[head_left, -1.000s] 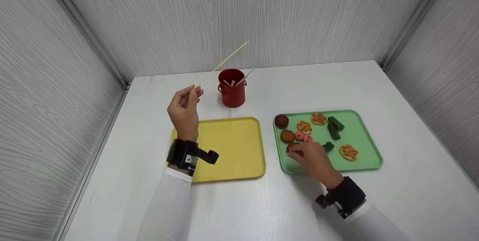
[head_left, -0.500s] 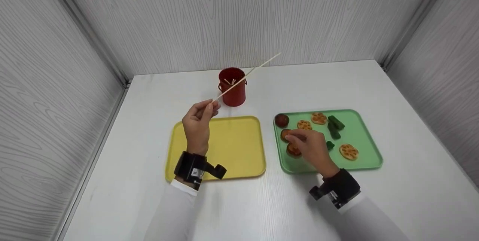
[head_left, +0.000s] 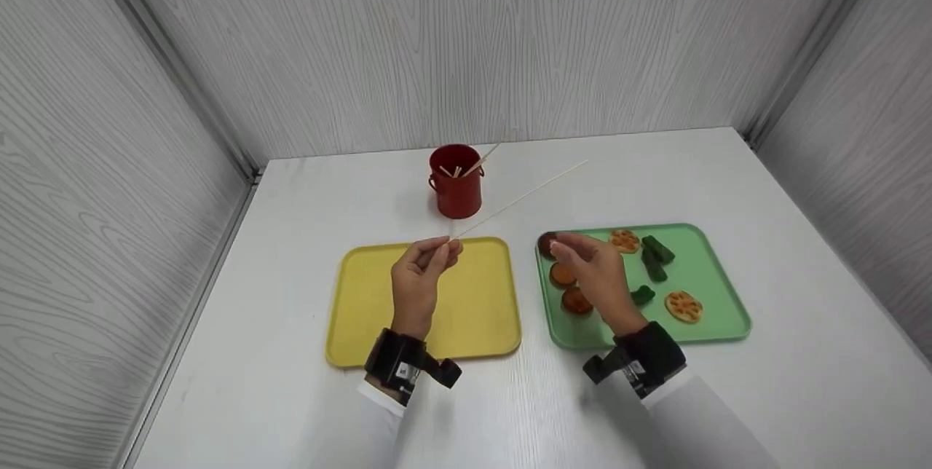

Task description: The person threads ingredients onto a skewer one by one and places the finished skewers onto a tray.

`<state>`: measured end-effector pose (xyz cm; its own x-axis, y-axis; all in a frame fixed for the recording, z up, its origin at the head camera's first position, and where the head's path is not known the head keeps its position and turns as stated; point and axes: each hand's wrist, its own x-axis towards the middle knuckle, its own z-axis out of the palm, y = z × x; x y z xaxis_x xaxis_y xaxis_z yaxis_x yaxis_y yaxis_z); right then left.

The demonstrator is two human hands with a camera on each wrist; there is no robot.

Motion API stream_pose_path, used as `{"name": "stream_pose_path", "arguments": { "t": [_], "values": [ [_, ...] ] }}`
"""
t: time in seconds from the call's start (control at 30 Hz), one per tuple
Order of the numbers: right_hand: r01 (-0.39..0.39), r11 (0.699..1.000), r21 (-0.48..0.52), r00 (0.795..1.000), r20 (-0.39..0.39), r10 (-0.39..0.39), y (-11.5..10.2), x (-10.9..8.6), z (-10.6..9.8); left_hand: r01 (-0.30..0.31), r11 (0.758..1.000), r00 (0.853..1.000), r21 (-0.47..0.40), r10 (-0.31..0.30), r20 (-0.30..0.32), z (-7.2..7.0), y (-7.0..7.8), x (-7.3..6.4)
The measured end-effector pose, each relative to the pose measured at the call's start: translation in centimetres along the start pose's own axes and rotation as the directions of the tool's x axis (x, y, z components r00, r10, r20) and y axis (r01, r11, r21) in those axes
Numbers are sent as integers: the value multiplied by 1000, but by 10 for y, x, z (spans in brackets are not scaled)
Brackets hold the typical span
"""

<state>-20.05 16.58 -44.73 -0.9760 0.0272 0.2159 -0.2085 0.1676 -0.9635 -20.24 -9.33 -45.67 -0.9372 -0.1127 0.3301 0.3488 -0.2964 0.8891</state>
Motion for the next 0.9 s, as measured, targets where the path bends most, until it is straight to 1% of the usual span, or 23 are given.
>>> {"name": "stream_pose_path", "arguments": {
  "t": [0.1,0.2,0.37,0.47,0.67,0.9],
  "values": [
    [-52,997,65,998,-19,53,-3,4,2,17,999,1000,-27,-16,8,1,-7,-7],
    [-72,992,100,996,-42,76,-3,7,3,46,998,999,-37,-45,13,2,-14,-14],
    [-48,991,123,997,-58,55,0,7,3,99,995,995,-27,-99,17,2,-25,-22],
    [-44,991,126,996,-75,54,1,6,3,119,993,993,-21,-118,27,2,-28,-24],
    [-73,981,177,992,-91,90,1,9,3,139,990,988,1,-138,75,3,-31,-28],
    [-92,948,304,989,-82,122,-3,12,6,152,988,977,38,-156,146,3,-36,-33]
  ]
}}
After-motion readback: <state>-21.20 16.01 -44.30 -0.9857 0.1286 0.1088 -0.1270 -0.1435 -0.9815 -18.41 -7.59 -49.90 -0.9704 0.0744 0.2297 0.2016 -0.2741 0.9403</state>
